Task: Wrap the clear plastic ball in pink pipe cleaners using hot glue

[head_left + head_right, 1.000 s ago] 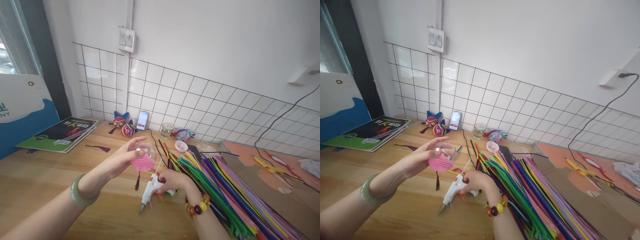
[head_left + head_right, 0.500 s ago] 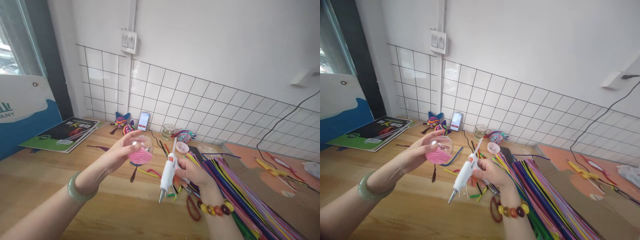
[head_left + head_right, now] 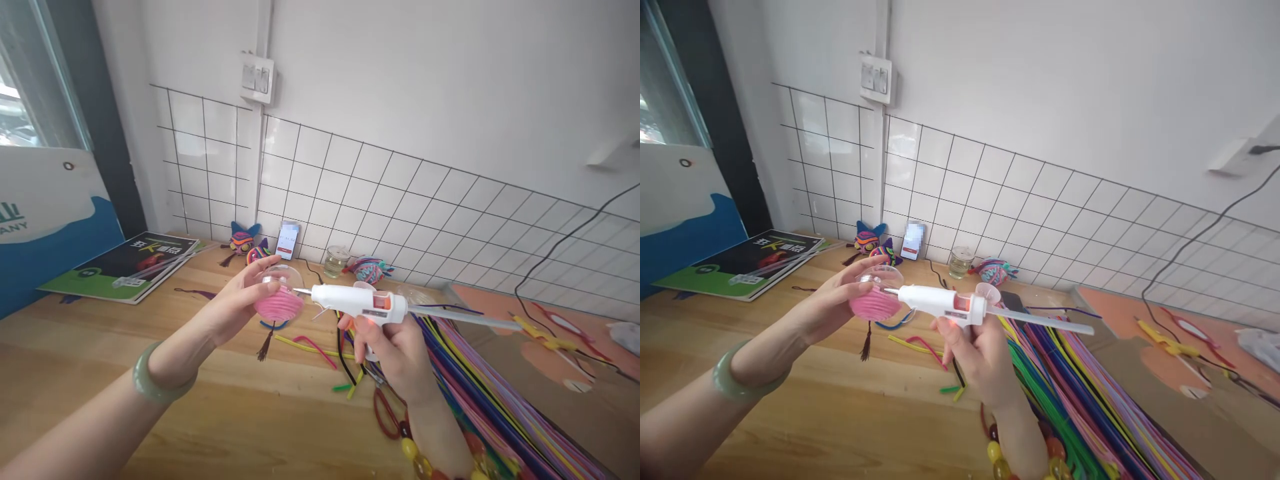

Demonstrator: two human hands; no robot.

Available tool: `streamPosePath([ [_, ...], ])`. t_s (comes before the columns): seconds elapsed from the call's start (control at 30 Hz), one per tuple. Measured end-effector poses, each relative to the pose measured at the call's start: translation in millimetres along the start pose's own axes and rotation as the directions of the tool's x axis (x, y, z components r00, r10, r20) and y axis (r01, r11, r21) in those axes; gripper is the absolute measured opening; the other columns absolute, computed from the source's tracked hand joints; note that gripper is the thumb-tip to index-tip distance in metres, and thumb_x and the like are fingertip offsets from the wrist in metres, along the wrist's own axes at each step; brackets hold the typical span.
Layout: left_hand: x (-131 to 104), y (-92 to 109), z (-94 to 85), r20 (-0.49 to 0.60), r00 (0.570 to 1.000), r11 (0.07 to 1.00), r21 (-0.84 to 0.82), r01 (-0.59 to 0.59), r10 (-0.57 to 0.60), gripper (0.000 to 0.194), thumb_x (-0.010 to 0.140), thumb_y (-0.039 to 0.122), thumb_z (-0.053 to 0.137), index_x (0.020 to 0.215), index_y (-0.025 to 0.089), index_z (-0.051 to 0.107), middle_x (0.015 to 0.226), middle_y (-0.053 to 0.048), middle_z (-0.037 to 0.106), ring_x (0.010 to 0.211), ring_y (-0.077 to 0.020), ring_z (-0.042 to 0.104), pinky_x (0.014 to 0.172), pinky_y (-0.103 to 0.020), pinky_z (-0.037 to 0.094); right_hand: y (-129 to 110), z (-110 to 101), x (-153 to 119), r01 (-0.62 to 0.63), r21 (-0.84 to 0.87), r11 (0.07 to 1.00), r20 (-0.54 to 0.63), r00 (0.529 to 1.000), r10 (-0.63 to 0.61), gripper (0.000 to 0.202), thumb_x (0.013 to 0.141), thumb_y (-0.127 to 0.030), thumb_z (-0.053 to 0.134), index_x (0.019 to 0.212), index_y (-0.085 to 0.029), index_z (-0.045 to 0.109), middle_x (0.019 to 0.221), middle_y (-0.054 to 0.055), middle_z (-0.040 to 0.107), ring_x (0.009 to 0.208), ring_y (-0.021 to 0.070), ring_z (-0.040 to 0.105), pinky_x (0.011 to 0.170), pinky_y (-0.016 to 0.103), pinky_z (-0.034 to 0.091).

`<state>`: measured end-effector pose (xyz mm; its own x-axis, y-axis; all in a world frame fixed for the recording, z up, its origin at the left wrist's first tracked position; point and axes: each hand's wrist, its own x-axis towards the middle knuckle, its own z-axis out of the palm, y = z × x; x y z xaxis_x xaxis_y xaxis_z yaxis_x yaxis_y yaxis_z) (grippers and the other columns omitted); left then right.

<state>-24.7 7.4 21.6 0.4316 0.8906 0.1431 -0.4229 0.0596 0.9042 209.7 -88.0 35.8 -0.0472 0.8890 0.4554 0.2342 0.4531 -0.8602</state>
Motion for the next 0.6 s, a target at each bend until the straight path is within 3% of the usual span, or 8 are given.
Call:
streamPosePath([
  [0.23, 1.5, -1.4, -2.1, -0.004, 1.0, 1.0, 0.008, 0.005, -0.004, 0.06, 0.074, 0.031, 0.081, 0.129, 0.025, 0.059, 0.122, -0.008, 0.067, 0.111, -0.0243, 0.062, 0.085, -0.03, 0.05, -3.4, 6.2, -5.7, -0.013, -0.116, 0.993, -0.028, 1.0, 0.01, 0.024, 0.093, -0.043, 0.059, 0.092, -0.021, 0.052, 0.052, -0.006, 0.052, 0.044, 0.0117, 0.052, 0.043, 0.023, 0.043],
  [0.6, 2.4, -3.2, -3.3, 0.031, 0.999, 1.0, -0.005, 0.022, -0.022, 0.055, 0.078, 0.033, 0.077, 0.13, 0.025, 0.058, 0.126, -0.01, 0.066, 0.113, -0.0259, 0.062, 0.087, -0.032, 0.051, -2.8, 5.7, -6.0, -0.014, -0.122, 0.992, -0.029, 1.0, 0.011, 0.022, 0.092, -0.039, 0.059, 0.099, -0.021, 0.049, 0.054, -0.008, 0.048, 0.045, 0.0115, 0.05, 0.043, 0.023, 0.04],
])
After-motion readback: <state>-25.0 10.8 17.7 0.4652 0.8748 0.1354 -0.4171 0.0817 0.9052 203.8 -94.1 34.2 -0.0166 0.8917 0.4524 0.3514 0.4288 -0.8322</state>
